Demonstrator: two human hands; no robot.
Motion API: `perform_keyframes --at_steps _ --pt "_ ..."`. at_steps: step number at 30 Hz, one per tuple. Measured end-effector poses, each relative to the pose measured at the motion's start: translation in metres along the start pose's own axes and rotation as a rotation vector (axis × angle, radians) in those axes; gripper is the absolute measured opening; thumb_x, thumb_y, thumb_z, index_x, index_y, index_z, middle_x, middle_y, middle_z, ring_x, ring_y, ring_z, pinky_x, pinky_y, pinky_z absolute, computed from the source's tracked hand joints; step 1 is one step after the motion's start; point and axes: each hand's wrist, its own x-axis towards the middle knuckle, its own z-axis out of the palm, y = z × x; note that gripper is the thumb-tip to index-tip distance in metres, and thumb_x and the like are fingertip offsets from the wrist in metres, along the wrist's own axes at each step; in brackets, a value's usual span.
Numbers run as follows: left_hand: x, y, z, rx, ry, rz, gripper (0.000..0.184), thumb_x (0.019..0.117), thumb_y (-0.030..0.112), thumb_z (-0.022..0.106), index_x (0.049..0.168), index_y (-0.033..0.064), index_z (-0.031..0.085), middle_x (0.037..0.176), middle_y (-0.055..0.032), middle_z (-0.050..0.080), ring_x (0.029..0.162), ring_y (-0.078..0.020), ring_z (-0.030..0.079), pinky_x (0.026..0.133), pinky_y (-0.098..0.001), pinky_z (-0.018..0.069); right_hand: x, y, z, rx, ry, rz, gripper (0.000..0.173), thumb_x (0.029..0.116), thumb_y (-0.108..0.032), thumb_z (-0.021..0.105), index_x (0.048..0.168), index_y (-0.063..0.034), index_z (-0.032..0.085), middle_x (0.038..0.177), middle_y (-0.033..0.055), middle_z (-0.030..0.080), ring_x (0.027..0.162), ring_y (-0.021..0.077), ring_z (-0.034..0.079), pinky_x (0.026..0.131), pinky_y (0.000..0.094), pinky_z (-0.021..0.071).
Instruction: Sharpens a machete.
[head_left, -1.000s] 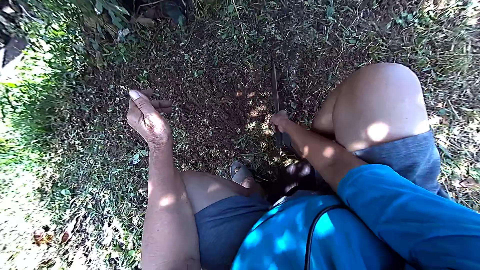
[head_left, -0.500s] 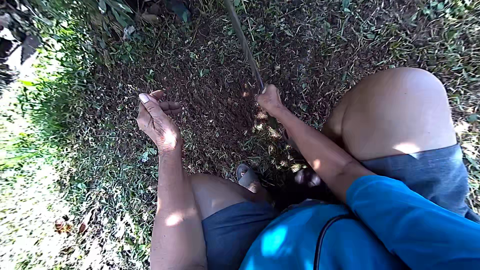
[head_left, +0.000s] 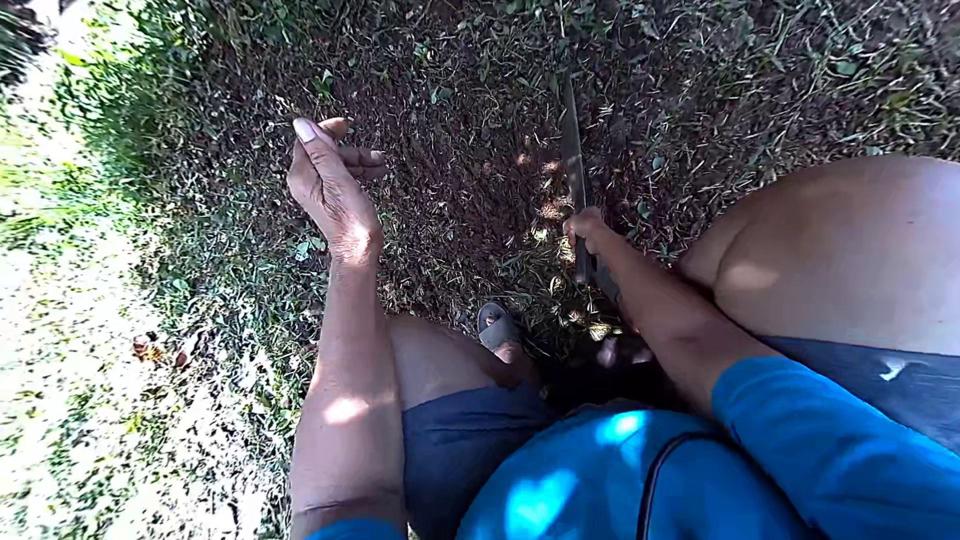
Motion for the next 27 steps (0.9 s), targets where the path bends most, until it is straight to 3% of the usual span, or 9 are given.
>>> perform_keyframes --at_steps 5,8,12,15,17,21,23,25,27 --pt "0.003 0.003 0.011 0.041 0.044 -0.009 0.05 0.1132 0.025 0.017 0.12 -0.0058 0.056 0.078 0.0005 0.067 0.068 -0.0081 0.069 0.072 -0.0296 0.0602 -0.006 0.001 0.01 0.083 -0.021 -0.037 0.009 0.0958 -0.009 0.064 0.103 -0.0068 0.058 0.065 0.0008 0.052 0.045 0.0115 0.049 0.044 0.028 0.0469" --pt "0.001 0.034 0.024 0.111 0.006 -0.024 0.052 0.1127 0.025 0.018 0.126 -0.0083 0.056 0.084 -0.0062 0.069 0.073 -0.0115 0.069 0.076 -0.0324 0.059 -0.005 0.009 0.011 0.177 -0.035 -0.049 0.017 0.1021 -0.021 0.061 0.111 -0.0069 0.056 0.065 0.0014 0.051 0.045 0.0125 0.05 0.044 0.0293 0.0489" --pt "-0.003 0.113 0.044 0.26 -0.296 0.157 0.051 0.1113 0.025 0.024 0.13 -0.008 0.058 0.096 -0.0148 0.072 0.084 -0.0189 0.072 0.082 -0.0396 0.0595 -0.009 0.009 0.017 0.316 -0.077 -0.059 0.025 0.1029 -0.023 0.06 0.122 -0.0077 0.054 0.071 0.0034 0.052 0.051 0.0143 0.051 0.048 0.0316 0.0487" --pt "-0.016 0.176 0.063 0.376 -0.537 0.378 0.038 0.1095 0.027 0.039 0.12 0.0025 0.066 0.092 -0.0048 0.069 0.083 -0.0124 0.067 0.078 -0.0358 0.055 -0.003 0.019 0.016 0.488 -0.156 -0.046 0.016 0.1023 -0.021 0.06 0.113 -0.0098 0.055 0.068 0.0018 0.052 0.049 0.013 0.052 0.046 0.0302 0.0499" --pt "-0.033 0.198 0.073 0.352 -0.638 0.508 0.032 0.1078 0.027 0.048 0.116 0.0039 0.068 0.08 -0.0006 0.064 0.071 -0.0106 0.061 0.069 -0.0333 0.0522 -0.001 0.02 0.012 0.57 -0.209 -0.024 0.015 0.1025 -0.019 0.059 0.112 -0.0081 0.054 0.069 0.0041 0.054 0.051 0.0155 0.055 0.048 0.0331 0.0528" --pt "-0.052 0.171 0.074 0.279 -0.756 0.482 0.032 0.1059 0.024 0.053 0.12 -0.0018 0.067 0.078 -0.0062 0.066 0.068 -0.0158 0.062 0.067 -0.0366 0.0533 -0.015 0.019 0.011 0.53 -0.211 -0.017 0.009 0.1051 -0.015 0.054 0.1 -0.0087 0.05 0.058 0.0002 0.047 0.043 0.0116 0.049 0.043 0.0275 0.0496" --pt "-0.04 0.142 0.067 0.333 -0.735 0.366 0.037 0.1078 0.027 0.049 0.125 -0.0012 0.066 0.084 -0.0109 0.069 0.074 -0.0205 0.066 0.072 -0.0416 0.0549 -0.019 0.009 0.015 0.435 -0.11 -0.085 0.011 0.1046 -0.015 0.058 0.105 -0.0057 0.053 0.058 -0.0002 0.045 0.04 0.0107 0.046 0.041 0.0265 0.0478" --pt "-0.026 0.109 0.056 0.365 -0.672 0.169 0.042 0.1102 0.03 0.042 0.128 -0.0005 0.064 0.097 -0.016 0.071 0.089 -0.0248 0.07 0.084 -0.0469 0.0561 -0.019 0.006 0.019 0.333 -0.02 -0.104 0.019 0.1023 -0.015 0.061 0.115 -0.0027 0.054 0.069 0.0042 0.049 0.045 0.013 0.046 0.044 0.0297 0.0468" --pt "-0.017 0.077 0.045 0.344 -0.538 -0.008 0.046 0.1107 0.032 0.037 0.128 -0.0012 0.064 0.103 -0.0154 0.072 0.093 -0.0229 0.072 0.088 -0.0467 0.057 -0.018 -0.002 0.015 0.247 0.035 -0.113 0.024 0.0997 -0.015 0.063 0.117 -0.0019 0.052 0.073 0.0064 0.051 0.048 0.0147 0.047 0.045 0.0321 0.0466"
